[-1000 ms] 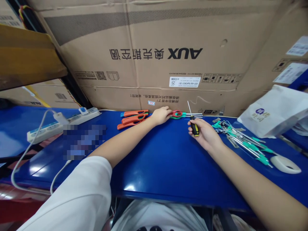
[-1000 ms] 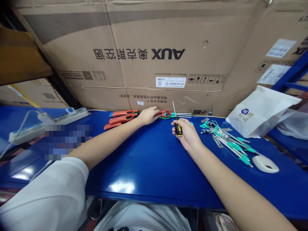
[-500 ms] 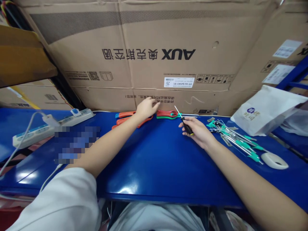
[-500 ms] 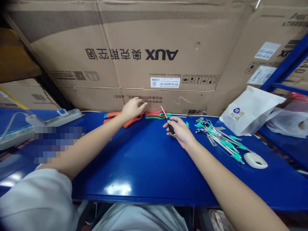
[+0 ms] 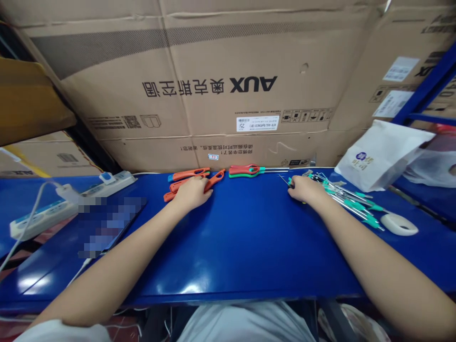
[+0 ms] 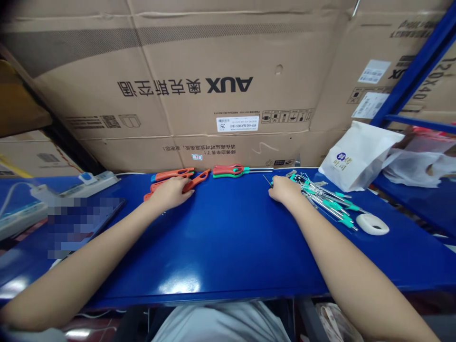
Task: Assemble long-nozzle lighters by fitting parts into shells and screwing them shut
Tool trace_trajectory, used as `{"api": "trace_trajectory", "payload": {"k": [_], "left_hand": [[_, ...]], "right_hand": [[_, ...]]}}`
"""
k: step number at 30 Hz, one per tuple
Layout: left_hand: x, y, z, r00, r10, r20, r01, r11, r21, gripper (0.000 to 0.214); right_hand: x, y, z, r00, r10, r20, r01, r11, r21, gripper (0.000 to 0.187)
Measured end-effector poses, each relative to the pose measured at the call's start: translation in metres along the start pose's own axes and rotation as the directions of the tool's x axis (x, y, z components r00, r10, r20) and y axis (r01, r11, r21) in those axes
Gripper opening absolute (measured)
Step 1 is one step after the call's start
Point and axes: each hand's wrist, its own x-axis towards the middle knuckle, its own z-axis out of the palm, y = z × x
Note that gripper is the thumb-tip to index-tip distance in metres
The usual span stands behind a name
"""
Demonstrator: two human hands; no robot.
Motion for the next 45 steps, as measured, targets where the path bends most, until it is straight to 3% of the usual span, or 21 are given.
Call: {"api": "trace_trajectory", "payload": {"k": [3,6,9,12,14,16,18,19,21,26,33,40,43,45], "left_hand": [[-0.002,0.004,0.009,1.0,0.006,-0.008,-0.006,1.0,0.029,0.03],[-0.004,0.007,0.012,1.0,-0.005,0.001,0.005,0.999,0.037,0.034],[-0.009,0.008,0.006,0.999,0.002,0.051,-0.002,1.0,0.014,0.031],[-0.02,0.009,-0.005,0.992,0.022,0.122,-0.019,0.999,-0.03,0.026],[-0.03,0.012,-0.011,0.984,0.068,0.166,-0.057,0.996,-0.07,0.03],[-0.041,0.018,-0.014,0.97,0.151,0.192,-0.126,0.983,-0.135,0.038],[-0.049,0.026,-0.013,0.949,0.252,0.188,-0.207,0.951,-0.231,0.046],[-0.052,0.03,-0.011,0.935,0.317,0.157,-0.244,0.9,-0.361,0.047],[-0.056,0.038,-0.004,0.919,0.386,0.082,-0.285,0.792,-0.54,0.05],[-0.056,0.047,0.014,0.885,0.461,-0.061,-0.372,0.623,-0.688,0.047],[-0.056,0.048,0.028,0.912,0.399,-0.095,-0.334,0.589,-0.736,0.055],[-0.054,0.048,0.04,0.932,0.339,-0.129,-0.319,0.594,-0.738,0.071],[-0.054,0.048,0.042,0.933,0.326,-0.153,-0.329,0.596,-0.733,0.073],[-0.054,0.048,0.041,0.922,0.352,-0.16,-0.354,0.603,-0.715,0.065]], "right_hand": [[0.004,0.007,-0.001,0.999,0.045,-0.017,-0.046,0.997,-0.058,0.023],[0.006,0.01,0.001,0.996,-0.002,-0.094,-0.005,0.997,-0.074,0.03],[0.005,0.006,0.003,0.969,-0.159,-0.187,0.151,0.987,-0.057,0.038],[-0.003,-0.005,0.005,0.906,-0.361,-0.22,0.365,0.931,-0.027,0.035],[-0.014,-0.014,0.007,0.827,-0.514,-0.227,0.526,0.85,-0.007,0.033],[-0.027,-0.023,0.009,0.62,-0.748,-0.236,0.772,0.636,0.011,0.036],[-0.041,-0.032,0.011,0.478,-0.859,-0.182,0.878,0.474,0.066,0.046],[-0.048,-0.036,0.011,0.433,-0.889,-0.153,0.901,0.423,0.095,0.05],[-0.059,-0.044,0.012,0.4,-0.914,-0.072,0.912,0.389,0.128,0.055],[-0.072,-0.052,0.01,0.415,-0.909,0.038,0.902,0.417,0.114,0.033],[-0.062,-0.041,0.006,0.446,-0.893,0.058,0.86,0.445,0.249,0.031],[-0.056,-0.04,0.003,0.572,-0.817,-0.076,0.818,0.559,0.138,0.029],[-0.059,-0.038,-0.006,0.557,-0.824,-0.106,0.824,0.531,0.201,0.026],[-0.062,-0.037,-0.01,0.509,-0.857,-0.083,0.836,0.469,0.287,0.024]]}}
